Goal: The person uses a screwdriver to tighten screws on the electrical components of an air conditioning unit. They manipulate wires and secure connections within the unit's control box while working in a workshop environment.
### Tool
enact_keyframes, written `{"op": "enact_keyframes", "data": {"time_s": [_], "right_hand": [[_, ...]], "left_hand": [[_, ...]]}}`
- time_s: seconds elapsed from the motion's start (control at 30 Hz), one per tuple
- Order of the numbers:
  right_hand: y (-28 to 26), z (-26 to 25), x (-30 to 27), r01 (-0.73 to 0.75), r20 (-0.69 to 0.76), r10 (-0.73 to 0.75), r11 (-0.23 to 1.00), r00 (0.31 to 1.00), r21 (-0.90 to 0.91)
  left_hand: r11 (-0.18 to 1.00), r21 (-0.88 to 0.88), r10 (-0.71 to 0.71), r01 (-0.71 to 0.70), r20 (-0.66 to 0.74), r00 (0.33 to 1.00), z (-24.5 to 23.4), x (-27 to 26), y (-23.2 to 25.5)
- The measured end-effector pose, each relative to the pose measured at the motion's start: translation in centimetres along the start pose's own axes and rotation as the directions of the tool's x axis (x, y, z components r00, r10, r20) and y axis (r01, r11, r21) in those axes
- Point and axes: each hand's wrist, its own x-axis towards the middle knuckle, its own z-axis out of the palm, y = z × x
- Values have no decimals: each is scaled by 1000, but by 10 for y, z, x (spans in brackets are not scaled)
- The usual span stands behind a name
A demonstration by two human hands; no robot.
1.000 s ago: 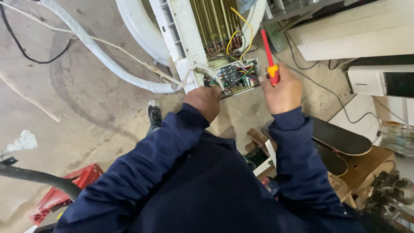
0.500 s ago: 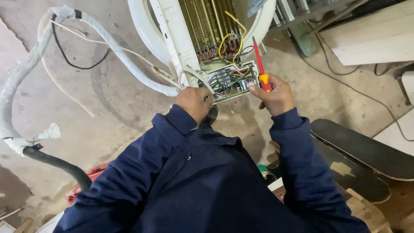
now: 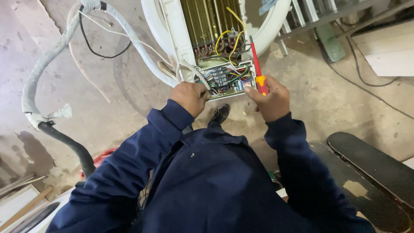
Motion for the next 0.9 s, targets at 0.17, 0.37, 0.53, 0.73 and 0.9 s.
{"op": "enact_keyframes", "data": {"time_s": [0.17, 0.37, 0.53, 0.73, 0.9], "right_hand": [[-3, -4, -1, 10, 12, -10, 999, 1000, 50], [6, -5, 0, 127, -14, -129, 987, 992, -100], [1, -8, 3, -116, 75, 112, 992, 991, 48], [-7, -5, 5, -153, 53, 151, 988, 987, 23], [-4, -2, 3, -216, 46, 213, 974, 976, 67]], "left_hand": [[994, -110, 2, -11, -87, 996, -4, -6, 2], [977, -212, -30, 38, 38, 999, -15, -11, -1], [975, -220, 15, -37, -103, 995, -9, -23, -1], [954, -301, -49, 11, -121, 991, -6, -20, -2], [955, -290, -79, 62, -48, 996, -20, -12, 7]]}}
